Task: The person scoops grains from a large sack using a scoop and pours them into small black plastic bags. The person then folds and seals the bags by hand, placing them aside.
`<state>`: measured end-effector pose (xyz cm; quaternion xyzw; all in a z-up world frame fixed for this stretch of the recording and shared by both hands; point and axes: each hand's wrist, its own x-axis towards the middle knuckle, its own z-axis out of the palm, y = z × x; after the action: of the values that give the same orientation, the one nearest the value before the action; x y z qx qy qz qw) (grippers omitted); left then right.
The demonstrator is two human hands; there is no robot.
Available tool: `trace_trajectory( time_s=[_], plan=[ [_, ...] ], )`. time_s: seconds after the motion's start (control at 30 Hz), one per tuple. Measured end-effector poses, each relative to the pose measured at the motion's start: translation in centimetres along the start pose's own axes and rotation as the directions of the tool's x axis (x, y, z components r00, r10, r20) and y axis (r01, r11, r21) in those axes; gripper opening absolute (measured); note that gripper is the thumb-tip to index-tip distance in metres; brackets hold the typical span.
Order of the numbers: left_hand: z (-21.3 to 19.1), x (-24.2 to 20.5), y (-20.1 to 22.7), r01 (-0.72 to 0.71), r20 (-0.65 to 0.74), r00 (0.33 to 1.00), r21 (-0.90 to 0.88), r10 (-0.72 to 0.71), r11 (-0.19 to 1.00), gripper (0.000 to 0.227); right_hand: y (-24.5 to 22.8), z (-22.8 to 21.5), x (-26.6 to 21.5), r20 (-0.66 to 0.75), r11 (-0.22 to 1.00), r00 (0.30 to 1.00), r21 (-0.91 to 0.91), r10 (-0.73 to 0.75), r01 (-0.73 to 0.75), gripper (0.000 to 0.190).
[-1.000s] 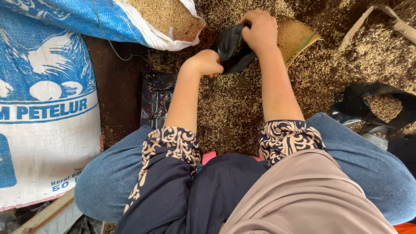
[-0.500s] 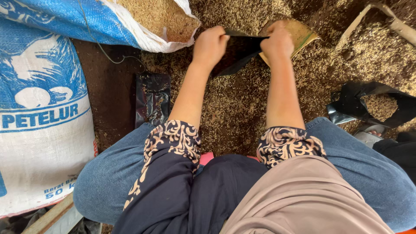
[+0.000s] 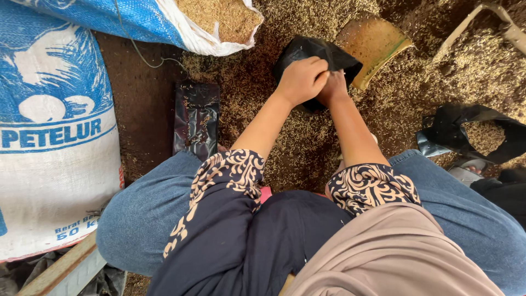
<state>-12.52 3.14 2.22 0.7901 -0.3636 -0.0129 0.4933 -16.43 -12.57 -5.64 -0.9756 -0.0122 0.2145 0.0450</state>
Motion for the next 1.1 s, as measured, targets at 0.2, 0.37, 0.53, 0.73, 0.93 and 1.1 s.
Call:
trace_trajectory(
  time_s=[0.2,0.37,0.53,0.73,0.93,1.1],
  plan=[
    [0.9,-0.9,-11.3,0.605,-0.159,0.76,-0.184,-0.631,0.775,0.062,-0.8,1.6,-0.7,-0.146,0.994,0.986,0.085,0.086,-0.074,0.05],
    [1.9,0.3,-16.8,0.808,0.202,0.589,-0.13,-0.782,0.575,0.096,-3.1,-1.5,1.0,0.07,0.997,0.997,0.078,0.023,-0.028,0.052],
    [-1.0,-0.2,-16.6,0.909,0.444,0.367,0.016,-0.818,0.417,0.105,-4.1,-4.1,3.2,-0.009,0.996,1.0,0.093,-0.015,0.016,0.048],
    [-2.4,-1.4,-14.3,0.867,0.382,0.486,-0.099,-0.786,0.488,0.104,-5.4,-3.8,6.0,0.007,0.998,0.999,0.036,0.047,-0.048,0.045],
    [-2.9,-1.0,-9.1,0.655,0.146,0.754,-0.245,-0.641,0.715,0.102,-5.0,-4.0,5.9,0.013,0.997,0.998,-0.028,0.069,-0.068,0.048],
    [-5.8,0.6,-4.9,0.613,0.186,0.721,0.275,-0.667,0.74,0.089,-0.6,-7.0,-1.5,-0.307,0.885,0.928,0.462,0.211,-0.049,0.035]
  ],
)
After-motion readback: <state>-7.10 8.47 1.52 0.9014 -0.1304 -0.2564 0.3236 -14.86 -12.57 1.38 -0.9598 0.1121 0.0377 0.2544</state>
